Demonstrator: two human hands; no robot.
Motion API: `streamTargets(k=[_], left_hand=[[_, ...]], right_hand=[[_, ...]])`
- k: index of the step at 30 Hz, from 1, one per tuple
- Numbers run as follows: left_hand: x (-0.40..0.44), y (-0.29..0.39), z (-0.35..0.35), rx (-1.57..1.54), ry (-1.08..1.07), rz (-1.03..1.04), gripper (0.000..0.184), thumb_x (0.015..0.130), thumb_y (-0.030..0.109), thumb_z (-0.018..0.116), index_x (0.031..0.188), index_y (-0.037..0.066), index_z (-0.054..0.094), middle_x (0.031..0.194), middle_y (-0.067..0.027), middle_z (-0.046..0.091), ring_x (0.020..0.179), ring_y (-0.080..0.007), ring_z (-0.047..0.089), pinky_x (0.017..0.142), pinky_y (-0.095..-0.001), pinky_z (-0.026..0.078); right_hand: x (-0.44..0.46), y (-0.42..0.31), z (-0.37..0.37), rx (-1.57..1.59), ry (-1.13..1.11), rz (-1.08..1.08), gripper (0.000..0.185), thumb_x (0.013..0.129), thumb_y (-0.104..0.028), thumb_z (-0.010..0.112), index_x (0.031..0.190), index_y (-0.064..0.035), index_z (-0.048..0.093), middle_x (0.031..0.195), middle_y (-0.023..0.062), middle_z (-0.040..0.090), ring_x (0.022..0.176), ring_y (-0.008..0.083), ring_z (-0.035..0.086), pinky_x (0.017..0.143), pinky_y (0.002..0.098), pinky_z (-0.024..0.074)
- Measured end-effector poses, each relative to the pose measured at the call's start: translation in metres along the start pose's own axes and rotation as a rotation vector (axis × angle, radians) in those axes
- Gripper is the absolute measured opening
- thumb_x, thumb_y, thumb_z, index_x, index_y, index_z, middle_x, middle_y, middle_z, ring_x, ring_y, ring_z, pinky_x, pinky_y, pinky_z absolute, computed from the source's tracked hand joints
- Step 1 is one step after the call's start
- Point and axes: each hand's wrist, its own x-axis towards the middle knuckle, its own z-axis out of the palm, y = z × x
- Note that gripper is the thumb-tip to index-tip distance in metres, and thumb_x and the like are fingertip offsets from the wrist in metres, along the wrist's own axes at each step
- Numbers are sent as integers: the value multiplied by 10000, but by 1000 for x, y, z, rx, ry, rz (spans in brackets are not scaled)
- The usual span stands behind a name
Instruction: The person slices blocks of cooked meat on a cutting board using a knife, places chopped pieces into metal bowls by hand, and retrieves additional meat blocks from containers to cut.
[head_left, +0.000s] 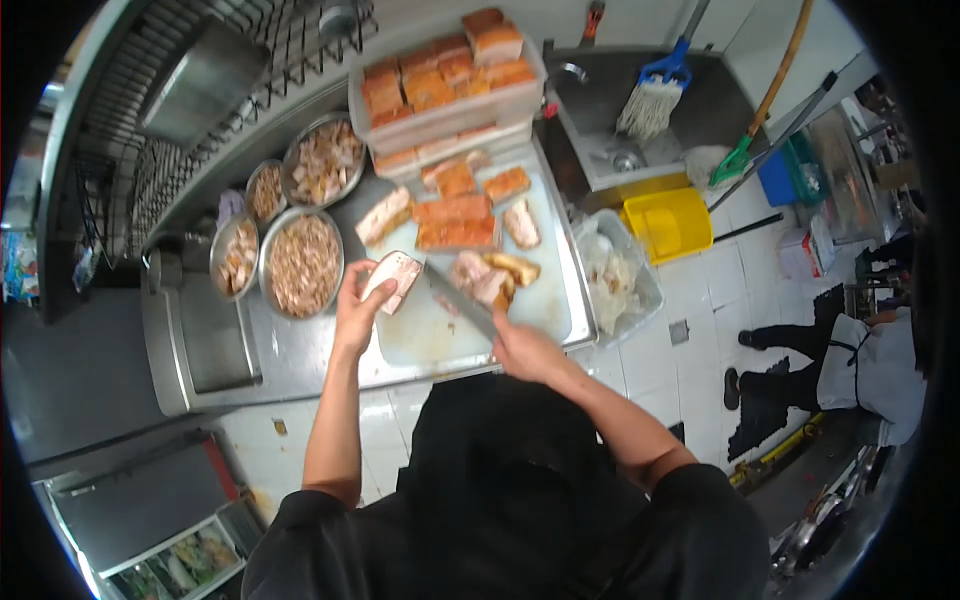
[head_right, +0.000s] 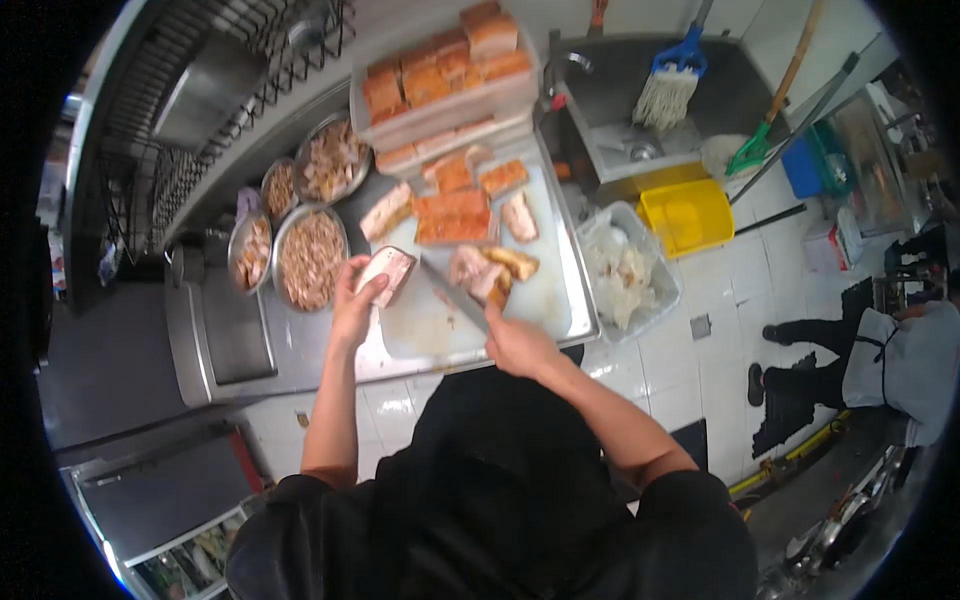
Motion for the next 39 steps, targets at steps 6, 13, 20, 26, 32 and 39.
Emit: streamTargets(k=[6,13,20,26,32,39], left_hand=[[163,154,109,423,-210,733,537,824,180,829,1251,15,548,1259,-105,617,1207,-210,588,1030,-342,463],[300,132,229,1108,-182,885,556,836,263,802,1314,127,553,1488,-164,455,1311,-436,413,1103,-512,372],[280,133,220,861,-52,836,540,811,315,838,1238,94,593,1316,-212,503,1240,-398,464,1051,-506,409],[215,143,193,503,-48,690,225,903,215,749,1032,37,704,1052,-89,716,936,-159,667,814,-326,542],[93,75,128,1038,-1051,197,414,813,307,839,1110,58,695,1076,-78,696,1007,-175,653,876,-336,533],[8,-40,136,1266,-490,524,821,632,190,846,1375,88,512,1327,-195,551,1232,-375,511,1013,-476,462]], right_hand=[[-11,-2,-9,-92,-57,-36,484,935,-175,530,1356,2,368,795,252,690,739,470,670,686,587,505],[-29,-6,-12,-97,8,-34,314,950,-208,542,1172,-14,436,754,241,677,713,467,662,668,592,499],[-53,2,-17,20,146,64,243,966,-201,553,1097,-28,444,718,256,656,696,491,642,653,597,492],[-71,28,-29,64,374,153,252,958,-202,580,1064,-23,438,680,292,627,680,528,622,631,613,484],[-95,60,-46,102,409,256,306,951,-168,591,1162,2,449,739,322,639,747,539,625,677,618,470],[-101,75,-76,-13,241,175,279,951,-193,592,1122,-27,448,728,304,640,726,532,623,661,614,469]])
